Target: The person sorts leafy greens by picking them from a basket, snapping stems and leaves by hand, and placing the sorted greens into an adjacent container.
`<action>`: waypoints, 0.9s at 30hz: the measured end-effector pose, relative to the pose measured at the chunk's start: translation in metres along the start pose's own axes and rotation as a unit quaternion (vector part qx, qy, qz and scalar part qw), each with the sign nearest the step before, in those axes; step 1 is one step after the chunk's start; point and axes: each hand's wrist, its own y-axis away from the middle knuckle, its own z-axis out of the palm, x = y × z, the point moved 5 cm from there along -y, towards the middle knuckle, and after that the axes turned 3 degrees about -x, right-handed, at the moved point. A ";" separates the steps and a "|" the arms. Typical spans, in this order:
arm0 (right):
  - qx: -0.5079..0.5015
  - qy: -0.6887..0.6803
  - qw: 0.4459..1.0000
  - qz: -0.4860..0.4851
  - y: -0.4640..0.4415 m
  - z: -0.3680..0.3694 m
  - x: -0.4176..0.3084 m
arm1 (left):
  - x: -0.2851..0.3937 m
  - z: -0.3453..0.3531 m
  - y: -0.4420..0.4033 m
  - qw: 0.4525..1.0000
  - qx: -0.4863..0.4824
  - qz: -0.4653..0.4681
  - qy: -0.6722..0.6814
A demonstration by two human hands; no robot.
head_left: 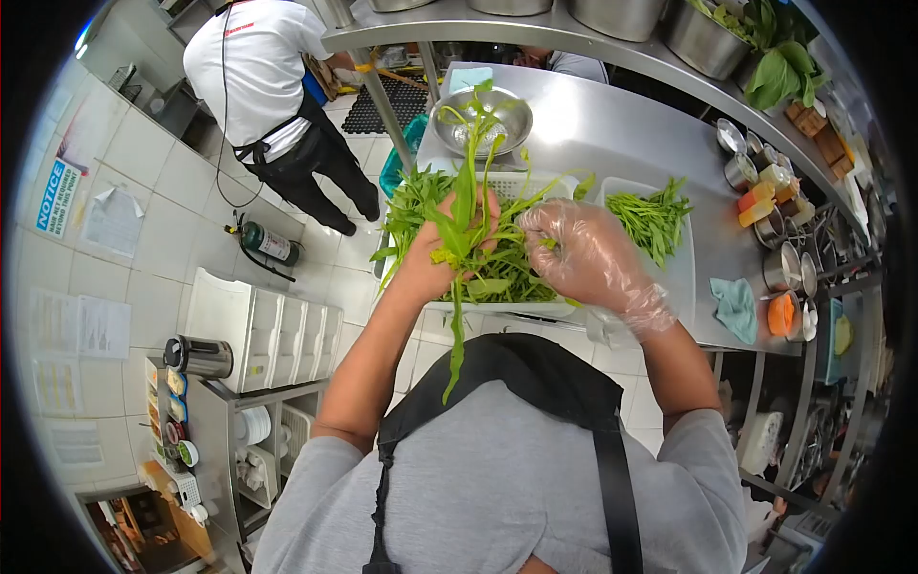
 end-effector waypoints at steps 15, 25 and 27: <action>0.200 -0.524 0.774 0.293 0.034 0.012 0.112 | -0.007 -0.014 0.000 0.970 0.050 0.085 0.224; 0.317 -0.633 0.663 0.242 0.102 -0.043 0.172 | -0.002 -0.015 -0.002 0.956 -0.001 0.091 0.277; 0.324 -0.619 0.666 0.264 0.115 -0.052 0.171 | -0.003 -0.013 -0.007 0.960 0.006 0.088 0.265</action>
